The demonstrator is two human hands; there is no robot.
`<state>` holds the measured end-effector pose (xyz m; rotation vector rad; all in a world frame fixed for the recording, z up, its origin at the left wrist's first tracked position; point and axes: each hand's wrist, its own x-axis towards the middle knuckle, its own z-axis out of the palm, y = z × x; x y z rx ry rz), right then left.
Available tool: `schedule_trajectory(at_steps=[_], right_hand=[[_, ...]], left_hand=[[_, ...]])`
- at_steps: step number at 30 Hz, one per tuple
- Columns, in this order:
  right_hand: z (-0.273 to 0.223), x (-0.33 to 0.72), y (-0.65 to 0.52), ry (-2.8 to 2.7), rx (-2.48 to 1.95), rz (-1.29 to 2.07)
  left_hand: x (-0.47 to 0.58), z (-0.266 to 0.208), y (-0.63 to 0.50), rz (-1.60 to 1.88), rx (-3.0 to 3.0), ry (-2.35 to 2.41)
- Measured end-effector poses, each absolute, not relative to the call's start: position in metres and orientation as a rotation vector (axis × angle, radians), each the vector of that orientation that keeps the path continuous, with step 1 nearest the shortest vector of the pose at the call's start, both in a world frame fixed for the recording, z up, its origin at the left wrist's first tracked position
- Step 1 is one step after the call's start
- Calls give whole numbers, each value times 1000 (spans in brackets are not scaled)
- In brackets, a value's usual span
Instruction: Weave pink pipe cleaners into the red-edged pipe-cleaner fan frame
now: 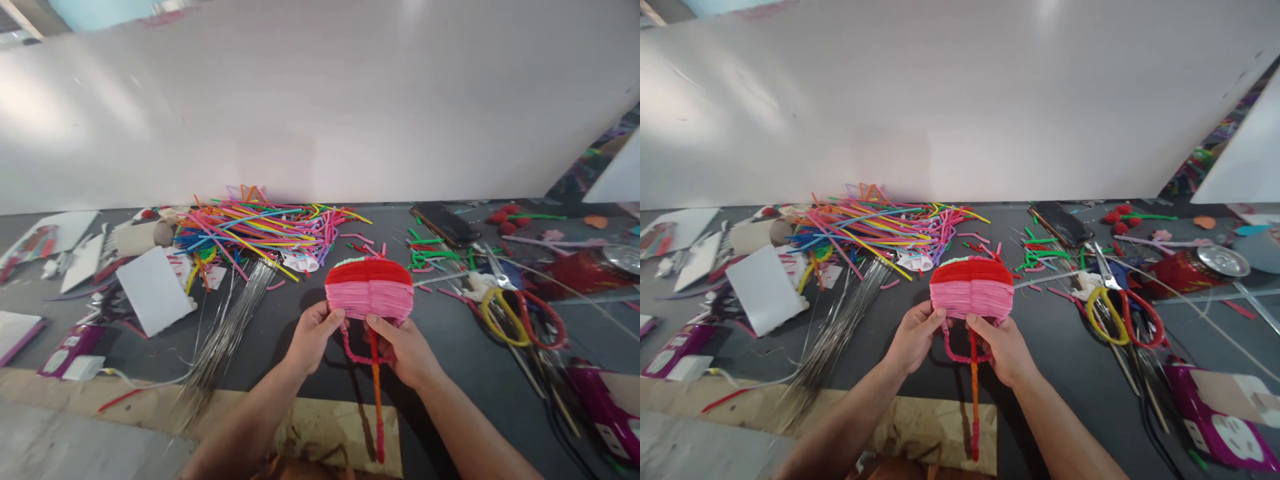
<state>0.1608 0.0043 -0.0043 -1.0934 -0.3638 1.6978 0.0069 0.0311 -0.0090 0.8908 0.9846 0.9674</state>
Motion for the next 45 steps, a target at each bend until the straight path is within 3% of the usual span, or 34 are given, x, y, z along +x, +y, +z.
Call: schedule_trajectory(at_steps=[8, 28, 35, 45], right_hand=[[-10, 158, 3, -687, -1135, 1560], [-12, 152, 3, -668, -1138, 1509], [-10, 158, 2, -544, -1073, 1657], [-17, 160, 1, -767, -1240, 1513]], left_hand=[[12, -7, 29, 950, 807, 994], [23, -11, 23, 1086, 769, 1020], [26, -6, 26, 1100, 679, 987], [29, -1, 25, 1086, 547, 892]])
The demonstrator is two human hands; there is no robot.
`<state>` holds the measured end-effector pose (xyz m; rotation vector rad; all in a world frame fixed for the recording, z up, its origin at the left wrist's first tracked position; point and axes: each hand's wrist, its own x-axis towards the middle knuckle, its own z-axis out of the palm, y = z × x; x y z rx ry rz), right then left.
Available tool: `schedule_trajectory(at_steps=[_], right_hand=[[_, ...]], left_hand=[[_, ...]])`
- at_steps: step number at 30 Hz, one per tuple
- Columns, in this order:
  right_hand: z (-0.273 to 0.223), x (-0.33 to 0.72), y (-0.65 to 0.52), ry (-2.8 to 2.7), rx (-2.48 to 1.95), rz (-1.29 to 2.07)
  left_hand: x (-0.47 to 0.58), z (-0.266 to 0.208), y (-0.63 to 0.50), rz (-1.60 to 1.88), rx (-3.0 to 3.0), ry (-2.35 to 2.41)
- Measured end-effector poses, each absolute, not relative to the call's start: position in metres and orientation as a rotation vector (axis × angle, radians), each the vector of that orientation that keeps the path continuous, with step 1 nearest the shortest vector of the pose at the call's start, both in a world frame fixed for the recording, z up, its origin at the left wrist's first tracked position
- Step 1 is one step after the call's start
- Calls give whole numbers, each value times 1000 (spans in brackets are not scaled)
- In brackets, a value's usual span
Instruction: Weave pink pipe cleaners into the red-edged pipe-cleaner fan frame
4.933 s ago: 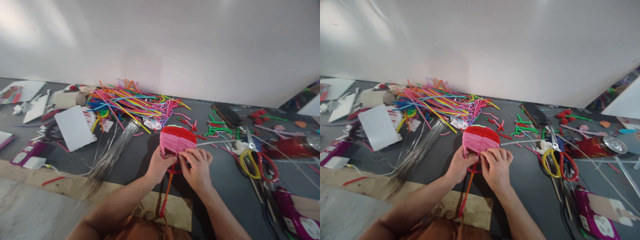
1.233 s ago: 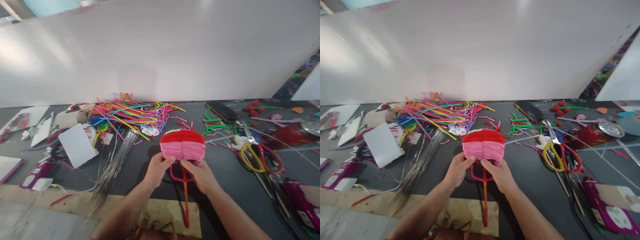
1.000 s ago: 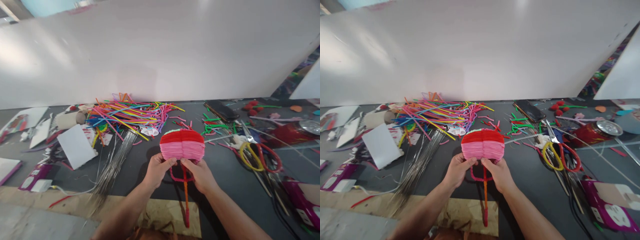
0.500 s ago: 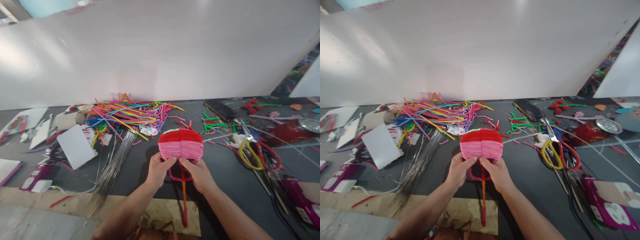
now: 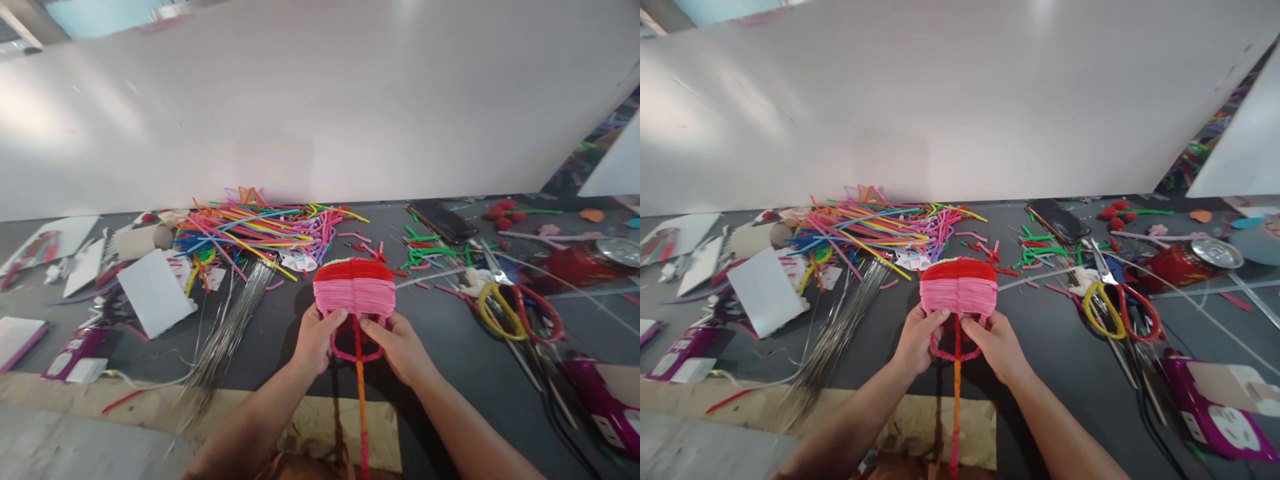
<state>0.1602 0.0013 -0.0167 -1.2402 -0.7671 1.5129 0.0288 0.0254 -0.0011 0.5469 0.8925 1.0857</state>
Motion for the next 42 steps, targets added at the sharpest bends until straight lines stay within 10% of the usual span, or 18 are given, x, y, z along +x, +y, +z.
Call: schedule_trajectory(at_steps=[15, 24, 42], right_hand=[[-6, 159, 2, -922, -1247, 1456], [-6, 164, -5, -1715, -1502, 119], [-9, 158, -5, -1774, -1447, 144]], left_hand=[[23, -6, 28, 970, 445, 956], [23, -3, 28, 1060, 410, 1017], [28, -1, 25, 1063, 494, 970]])
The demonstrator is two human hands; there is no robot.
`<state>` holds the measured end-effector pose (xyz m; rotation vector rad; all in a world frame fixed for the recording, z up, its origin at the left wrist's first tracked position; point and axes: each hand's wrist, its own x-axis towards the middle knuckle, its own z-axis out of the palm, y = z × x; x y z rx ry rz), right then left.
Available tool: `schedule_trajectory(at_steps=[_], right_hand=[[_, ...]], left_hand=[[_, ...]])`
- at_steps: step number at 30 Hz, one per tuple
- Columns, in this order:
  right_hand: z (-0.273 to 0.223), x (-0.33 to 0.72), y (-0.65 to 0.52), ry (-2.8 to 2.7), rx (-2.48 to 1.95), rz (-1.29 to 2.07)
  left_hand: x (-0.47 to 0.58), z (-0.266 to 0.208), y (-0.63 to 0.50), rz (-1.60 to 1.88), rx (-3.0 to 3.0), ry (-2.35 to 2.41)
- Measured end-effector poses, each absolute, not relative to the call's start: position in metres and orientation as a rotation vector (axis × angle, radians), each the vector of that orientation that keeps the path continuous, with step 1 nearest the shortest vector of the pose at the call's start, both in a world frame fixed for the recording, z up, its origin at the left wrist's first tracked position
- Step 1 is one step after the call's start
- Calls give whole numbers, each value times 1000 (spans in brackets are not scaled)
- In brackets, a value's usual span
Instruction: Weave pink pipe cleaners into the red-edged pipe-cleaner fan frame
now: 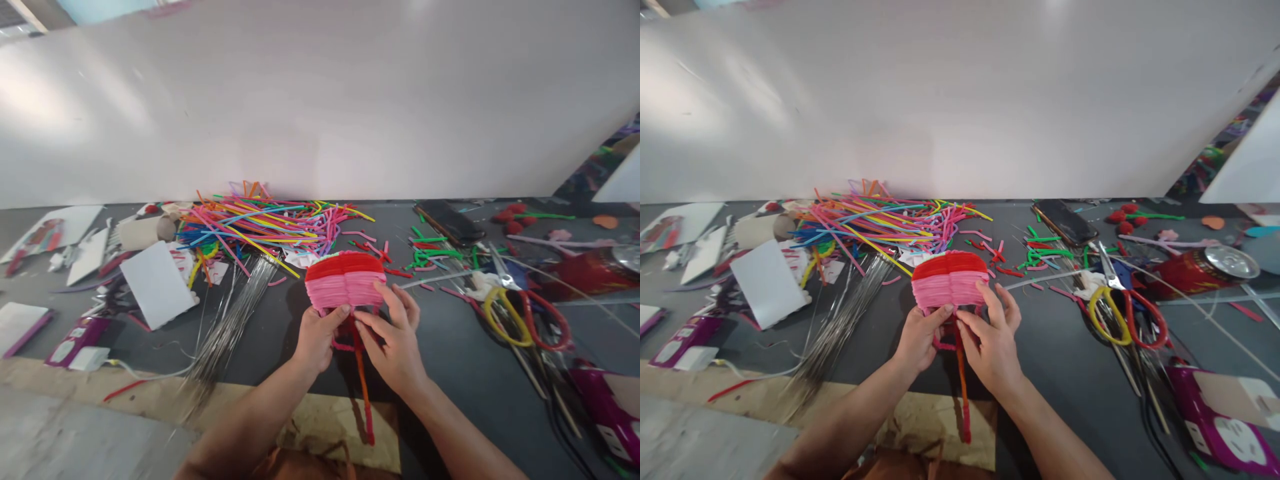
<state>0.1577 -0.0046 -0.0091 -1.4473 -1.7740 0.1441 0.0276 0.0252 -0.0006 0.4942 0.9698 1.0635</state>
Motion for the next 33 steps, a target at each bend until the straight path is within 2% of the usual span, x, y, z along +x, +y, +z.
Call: schedule_trajectory(at_steps=[13, 24, 33], right_hand=[[-4, 157, -4, -1912, -1400, -226], [-4, 160, -5, -1921, -1447, -101], [-7, 164, -3, -1808, -1441, -129]], left_hand=[[29, -1, 26, 1125, 562, 885], [25, -2, 29, 1067, 576, 862], [27, -1, 25, 1018, 590, 844]])
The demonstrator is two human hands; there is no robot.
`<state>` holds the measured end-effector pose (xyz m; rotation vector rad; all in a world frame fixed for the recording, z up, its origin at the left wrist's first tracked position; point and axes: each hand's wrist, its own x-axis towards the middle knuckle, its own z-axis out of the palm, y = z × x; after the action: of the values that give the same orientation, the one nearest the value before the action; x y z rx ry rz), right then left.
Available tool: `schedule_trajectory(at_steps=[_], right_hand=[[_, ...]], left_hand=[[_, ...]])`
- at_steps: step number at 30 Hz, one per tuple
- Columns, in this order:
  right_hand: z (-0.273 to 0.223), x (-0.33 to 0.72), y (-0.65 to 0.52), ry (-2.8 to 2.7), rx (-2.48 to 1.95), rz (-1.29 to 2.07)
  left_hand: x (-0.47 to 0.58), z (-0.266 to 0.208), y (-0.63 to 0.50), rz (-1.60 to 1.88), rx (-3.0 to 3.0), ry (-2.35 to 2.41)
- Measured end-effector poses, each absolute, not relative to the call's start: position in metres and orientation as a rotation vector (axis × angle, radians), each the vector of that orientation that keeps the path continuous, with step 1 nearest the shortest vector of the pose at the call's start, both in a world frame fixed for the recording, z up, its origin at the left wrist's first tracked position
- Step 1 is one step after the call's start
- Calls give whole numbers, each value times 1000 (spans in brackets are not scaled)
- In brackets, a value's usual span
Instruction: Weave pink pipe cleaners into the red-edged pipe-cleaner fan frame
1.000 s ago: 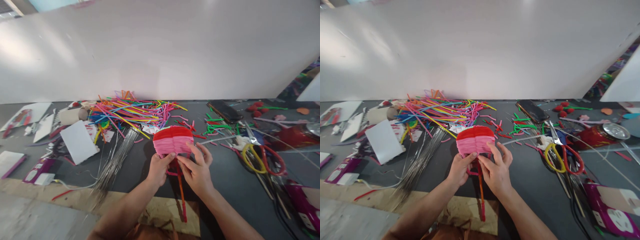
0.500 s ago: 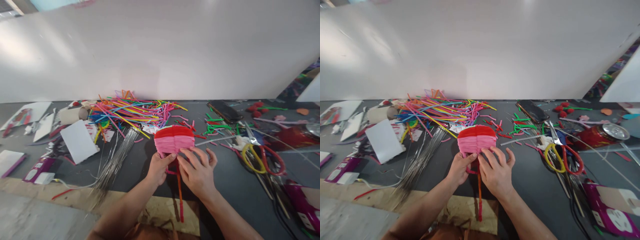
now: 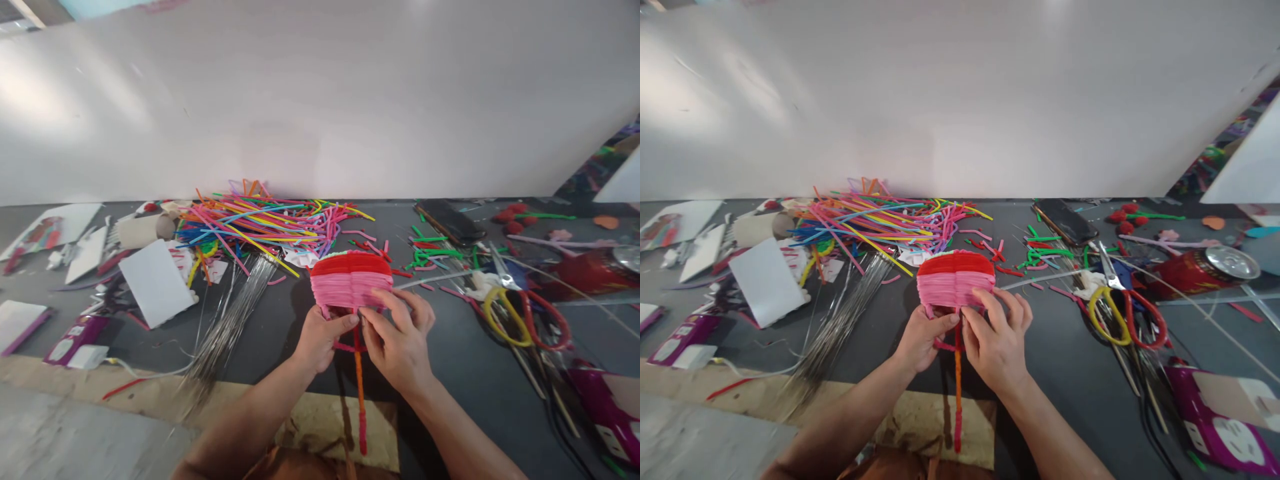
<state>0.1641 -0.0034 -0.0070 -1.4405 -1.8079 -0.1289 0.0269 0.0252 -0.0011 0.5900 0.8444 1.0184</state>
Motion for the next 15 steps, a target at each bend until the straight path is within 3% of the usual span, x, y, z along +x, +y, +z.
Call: schedule_trajectory(at_steps=[15], right_hand=[[-6, 169, 0, -1836, -1391, -115]], left_hand=[[28, 3, 22, 1041, 612, 871]])
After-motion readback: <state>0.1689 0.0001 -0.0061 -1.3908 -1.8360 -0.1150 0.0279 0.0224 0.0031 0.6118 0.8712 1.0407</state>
